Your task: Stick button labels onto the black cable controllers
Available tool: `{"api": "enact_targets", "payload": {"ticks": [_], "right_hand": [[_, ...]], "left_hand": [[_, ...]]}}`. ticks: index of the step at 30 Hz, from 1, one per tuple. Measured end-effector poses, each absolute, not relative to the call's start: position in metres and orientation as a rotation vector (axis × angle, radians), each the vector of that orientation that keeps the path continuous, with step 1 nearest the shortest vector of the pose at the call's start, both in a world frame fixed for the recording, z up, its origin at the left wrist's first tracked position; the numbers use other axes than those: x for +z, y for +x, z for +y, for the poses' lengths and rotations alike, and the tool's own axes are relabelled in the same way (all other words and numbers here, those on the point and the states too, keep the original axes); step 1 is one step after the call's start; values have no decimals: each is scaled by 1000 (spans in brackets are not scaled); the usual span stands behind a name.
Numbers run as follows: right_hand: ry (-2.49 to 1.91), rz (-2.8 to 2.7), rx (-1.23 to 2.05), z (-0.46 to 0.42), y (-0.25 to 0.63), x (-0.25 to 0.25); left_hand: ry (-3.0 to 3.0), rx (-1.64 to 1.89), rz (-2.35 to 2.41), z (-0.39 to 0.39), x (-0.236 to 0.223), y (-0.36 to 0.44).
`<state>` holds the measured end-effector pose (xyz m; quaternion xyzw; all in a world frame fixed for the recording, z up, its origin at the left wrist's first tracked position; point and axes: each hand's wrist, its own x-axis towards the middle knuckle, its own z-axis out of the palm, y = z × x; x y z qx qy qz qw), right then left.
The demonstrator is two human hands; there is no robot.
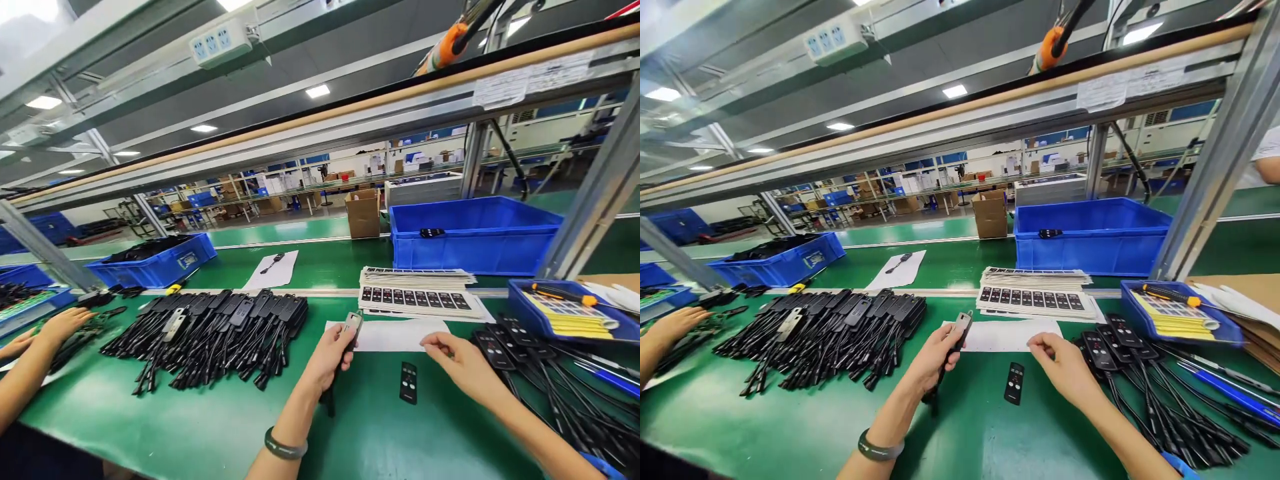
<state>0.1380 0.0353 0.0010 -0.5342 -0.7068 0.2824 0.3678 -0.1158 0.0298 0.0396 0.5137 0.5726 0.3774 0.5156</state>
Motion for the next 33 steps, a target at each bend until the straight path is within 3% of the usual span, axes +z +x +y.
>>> {"api": "enact_targets", "payload": {"ticks": [10,19,23,28,33], "right_hand": [[-1639,-2171,663,13,123,-7],[-1384,-2293,724,4,119,6],[-1236,-2493,535,-1,114,9],[-1083,-2667,69,2,112,-2],[-969,-2328,-97,8,126,10]], "left_hand": [[955,888,1103,24,18,-81],[1247,779,1138,14,24,-85],[1301,754,1158,13,27,-85],[1191,795,1127,13,30,-84],[1089,867,1143,16,24,-84]]}}
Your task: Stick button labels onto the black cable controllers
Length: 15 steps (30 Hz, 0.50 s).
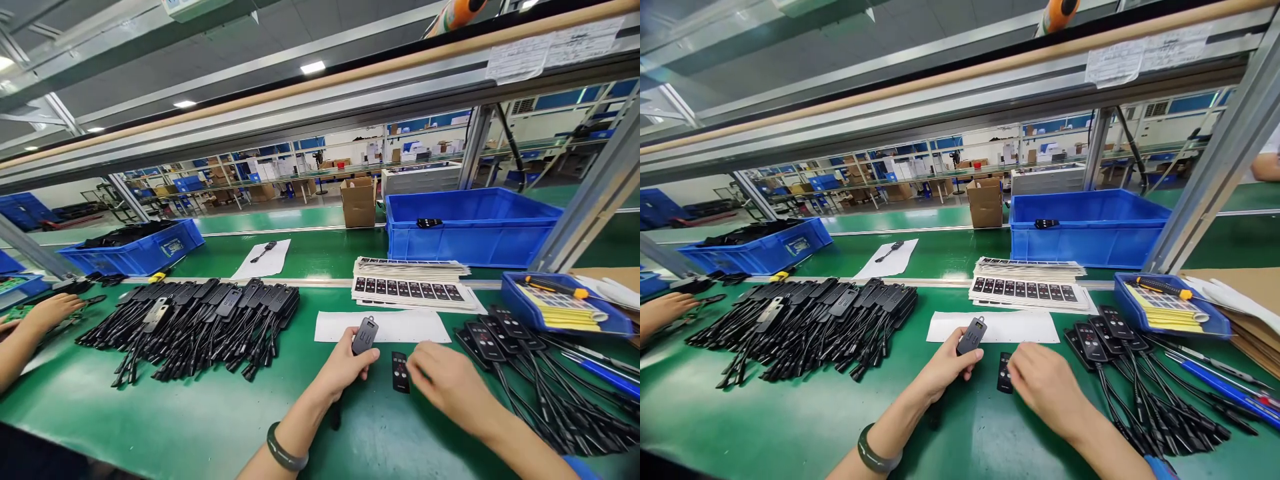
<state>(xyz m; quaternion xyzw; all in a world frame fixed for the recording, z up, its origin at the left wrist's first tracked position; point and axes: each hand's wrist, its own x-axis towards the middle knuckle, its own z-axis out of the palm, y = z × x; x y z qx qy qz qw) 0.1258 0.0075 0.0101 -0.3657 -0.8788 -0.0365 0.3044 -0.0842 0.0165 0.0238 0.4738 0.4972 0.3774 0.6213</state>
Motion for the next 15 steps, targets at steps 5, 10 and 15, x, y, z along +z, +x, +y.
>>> {"api": "enact_targets", "payload": {"ticks": [5,10,15], "right_hand": [[-1018,-2002,44,11,138,25],[-1183,-2513,459,9,129,11],[-1152,-2723,245,8,123,7]], "left_hand": [[982,934,1139,17,20,-80],[971,943,1126,15,22,-79],[974,939,1115,15,22,-80]]}}
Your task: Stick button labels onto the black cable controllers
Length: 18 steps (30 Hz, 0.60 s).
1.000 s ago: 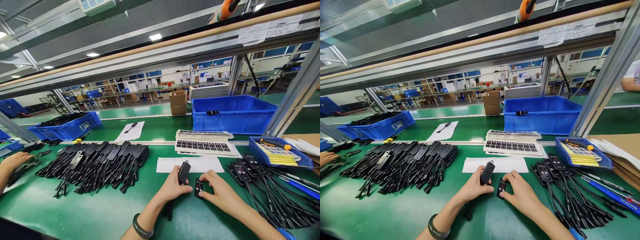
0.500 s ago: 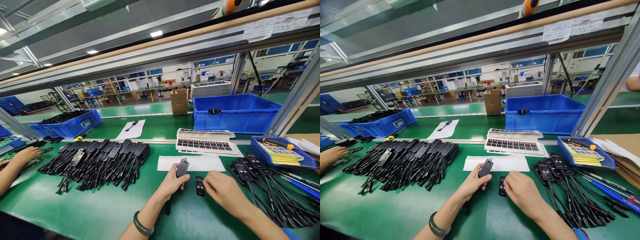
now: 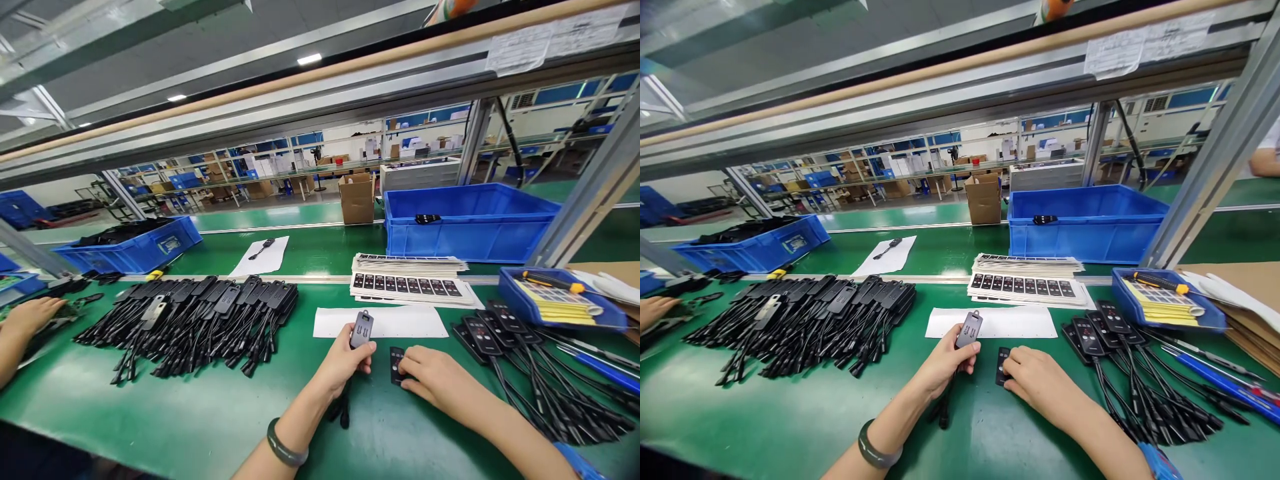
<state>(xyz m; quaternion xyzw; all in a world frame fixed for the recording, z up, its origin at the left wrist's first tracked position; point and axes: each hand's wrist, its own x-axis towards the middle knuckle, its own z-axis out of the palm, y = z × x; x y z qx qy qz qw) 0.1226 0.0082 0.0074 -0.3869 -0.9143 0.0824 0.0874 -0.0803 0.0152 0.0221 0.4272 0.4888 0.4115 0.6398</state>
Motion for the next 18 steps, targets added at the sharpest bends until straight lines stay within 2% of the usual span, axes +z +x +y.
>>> {"api": "enact_targets", "payload": {"ticks": [5,11,18], "right_hand": [[-1043,-2795,86,8,123,6],[-1533,-2305,485,22,120,-3],[-1635,-2231,540,27,114,-3]], "left_hand": [[973,937,1117,16,21,-80],[985,936,1114,18,17,-80],[994,936,1121,17,18,-80]]}}
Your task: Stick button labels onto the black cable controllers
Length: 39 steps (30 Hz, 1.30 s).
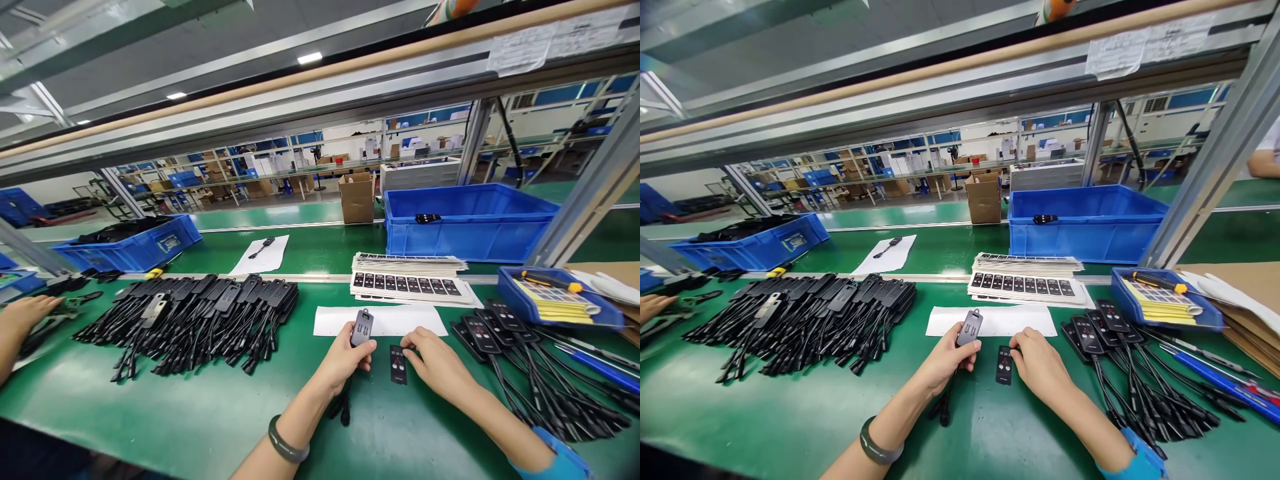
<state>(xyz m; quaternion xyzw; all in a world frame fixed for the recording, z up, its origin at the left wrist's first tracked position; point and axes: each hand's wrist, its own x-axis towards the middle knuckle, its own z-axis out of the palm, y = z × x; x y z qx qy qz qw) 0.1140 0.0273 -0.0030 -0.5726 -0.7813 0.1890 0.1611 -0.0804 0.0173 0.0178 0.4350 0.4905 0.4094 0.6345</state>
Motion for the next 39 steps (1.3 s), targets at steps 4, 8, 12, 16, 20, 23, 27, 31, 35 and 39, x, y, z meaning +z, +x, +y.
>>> {"api": "enact_targets", "payload": {"ticks": [4,8,12,16,20,23,27,31,35,39], "right_hand": [[-1652,-2200,562,25,112,-4],[-1649,-2163,603,27,112,-5],[-1624,-2126,671,29,113,-5],[-1592,-2074,718,32,112,-7],[-1530,-2059,680,29,108,-6],[-1419,-2051,662,20,110,0],[-1194,-1689,694,17,129,16],[-1164,-1306,832,27,146,30],[-1177,-1314,1123,28,143,29],[-1182,-1263,1230,25,136,26]], "left_hand": [[998,936,1125,17,19,-80],[1000,930,1130,16,22,-80],[1002,917,1135,16,24,-80],[1001,917,1143,17,23,-80],[1008,921,1149,18,21,-79],[1009,928,1157,19,19,-80],[1006,948,1152,19,19,-82],[982,951,1132,19,19,-82],[959,903,1071,16,19,-79],[973,846,981,11,21,-76]]}}
